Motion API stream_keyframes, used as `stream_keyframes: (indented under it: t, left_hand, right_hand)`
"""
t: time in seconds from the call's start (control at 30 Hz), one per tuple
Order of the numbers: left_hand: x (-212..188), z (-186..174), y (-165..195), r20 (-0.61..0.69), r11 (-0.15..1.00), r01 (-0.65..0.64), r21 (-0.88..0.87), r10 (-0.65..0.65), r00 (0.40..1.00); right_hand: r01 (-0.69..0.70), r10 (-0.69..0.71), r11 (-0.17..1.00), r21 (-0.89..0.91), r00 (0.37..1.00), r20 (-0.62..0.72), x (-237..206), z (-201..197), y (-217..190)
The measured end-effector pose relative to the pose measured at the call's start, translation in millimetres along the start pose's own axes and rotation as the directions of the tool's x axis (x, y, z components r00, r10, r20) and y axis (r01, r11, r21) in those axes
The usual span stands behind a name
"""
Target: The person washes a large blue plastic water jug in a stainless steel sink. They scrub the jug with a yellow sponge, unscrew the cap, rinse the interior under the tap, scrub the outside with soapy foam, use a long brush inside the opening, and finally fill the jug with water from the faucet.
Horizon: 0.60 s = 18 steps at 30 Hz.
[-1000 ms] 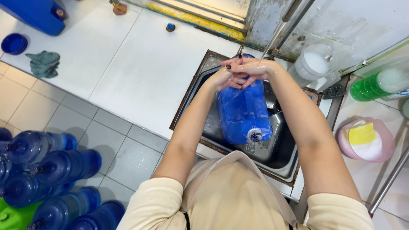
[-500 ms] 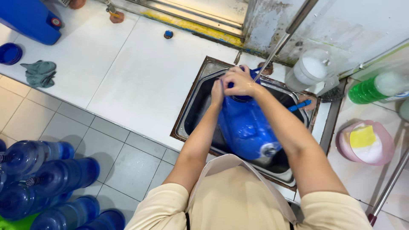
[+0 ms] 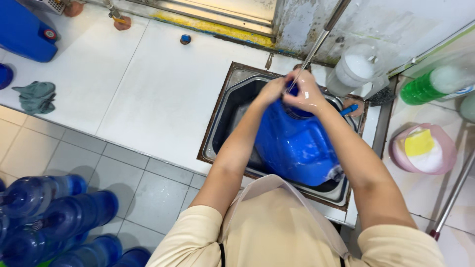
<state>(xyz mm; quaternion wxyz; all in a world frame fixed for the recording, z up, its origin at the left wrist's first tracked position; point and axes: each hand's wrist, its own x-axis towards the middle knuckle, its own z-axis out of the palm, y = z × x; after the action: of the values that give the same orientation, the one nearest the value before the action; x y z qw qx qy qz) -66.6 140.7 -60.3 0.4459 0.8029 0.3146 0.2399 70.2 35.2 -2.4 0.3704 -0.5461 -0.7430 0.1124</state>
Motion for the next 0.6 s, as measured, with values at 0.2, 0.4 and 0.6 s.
stream_keyframes:
  t: [0.2,0.4,0.6]
  left_hand:
    - [0,27,11,0.043,0.986,-0.022,-0.164,0.029,0.999]
    - [-38,7,-31,-0.397,0.833,0.15,-0.532,-0.402,0.826]
    - [-60,-8,-50,-0.255,0.526,0.122,-0.842,-0.587,0.769]
  right_hand:
    - [-0.487,0.466,0.794,-0.364,0.872,-0.149,-19,-31,10]
    - [-0.54,0.684,0.675,-0.503,0.714,0.151,32,7,-44]
    - [0.19,0.105,0.881,-0.433,0.814,0.571,59,18,-58]
